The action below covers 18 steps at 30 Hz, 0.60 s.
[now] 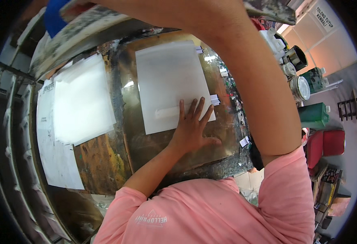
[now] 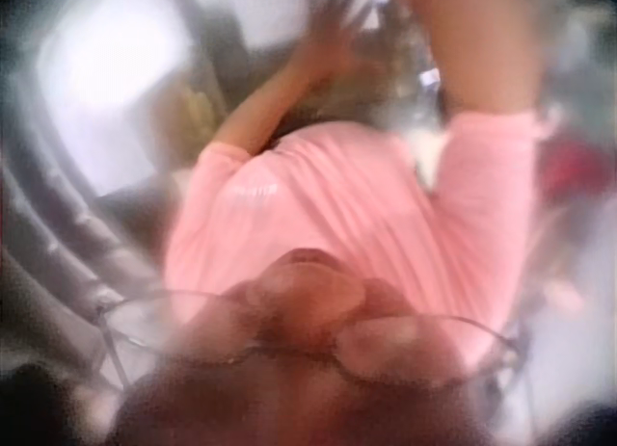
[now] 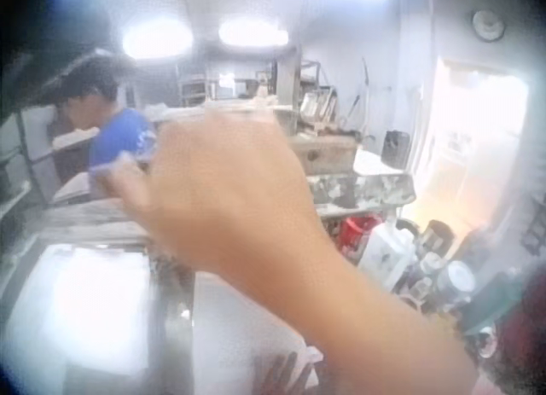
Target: The person performs screen printing on white paper sheets. They place a sheet under a screen, pull a squeegee across the mesh to apply ink, and then lift the screen to reveal the printed design. The process is repeated for multiple sheets.
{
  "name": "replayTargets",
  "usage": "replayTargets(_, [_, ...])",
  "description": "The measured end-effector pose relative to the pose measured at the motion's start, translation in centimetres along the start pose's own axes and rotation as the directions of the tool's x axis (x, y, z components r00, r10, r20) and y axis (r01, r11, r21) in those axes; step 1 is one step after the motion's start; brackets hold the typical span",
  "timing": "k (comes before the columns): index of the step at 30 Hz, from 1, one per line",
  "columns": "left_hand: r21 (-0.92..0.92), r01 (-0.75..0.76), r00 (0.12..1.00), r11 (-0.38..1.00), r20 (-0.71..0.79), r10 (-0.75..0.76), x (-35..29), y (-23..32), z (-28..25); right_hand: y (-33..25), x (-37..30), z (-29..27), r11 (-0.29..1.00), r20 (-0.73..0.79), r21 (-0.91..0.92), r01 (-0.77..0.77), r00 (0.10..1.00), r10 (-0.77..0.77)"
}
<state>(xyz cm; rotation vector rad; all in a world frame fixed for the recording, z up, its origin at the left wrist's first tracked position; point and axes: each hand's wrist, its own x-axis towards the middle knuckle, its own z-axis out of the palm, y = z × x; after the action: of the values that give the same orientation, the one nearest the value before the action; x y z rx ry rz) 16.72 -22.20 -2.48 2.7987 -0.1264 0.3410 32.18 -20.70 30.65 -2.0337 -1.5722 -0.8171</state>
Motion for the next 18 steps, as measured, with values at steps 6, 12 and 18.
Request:
replayTargets(6, [-0.292, 0.255, 0.798, 0.922, -0.475, -0.371, -2.0, -3.0, -8.2, -1.2, -1.1, 1.1, 0.998, -0.205, -0.054, -0.010, 0.979, -0.002])
replayTargets(12, [-0.912, 0.196, 0.586, 0.360, -0.185, -0.789, -10.7, -8.4, -19.9, -5.5, -12.4, 2.2, 0.995, 0.259, -0.097, -0.025, 0.965, 0.050])
replayTargets(18, [-0.147, 0.771, 0.598, 0.620, -0.168, -0.784, -16.5, -7.9, -12.2, -7.3, -23.0, 6.9, 0.949, 0.723, 0.125, -0.288, 0.682, 0.112])
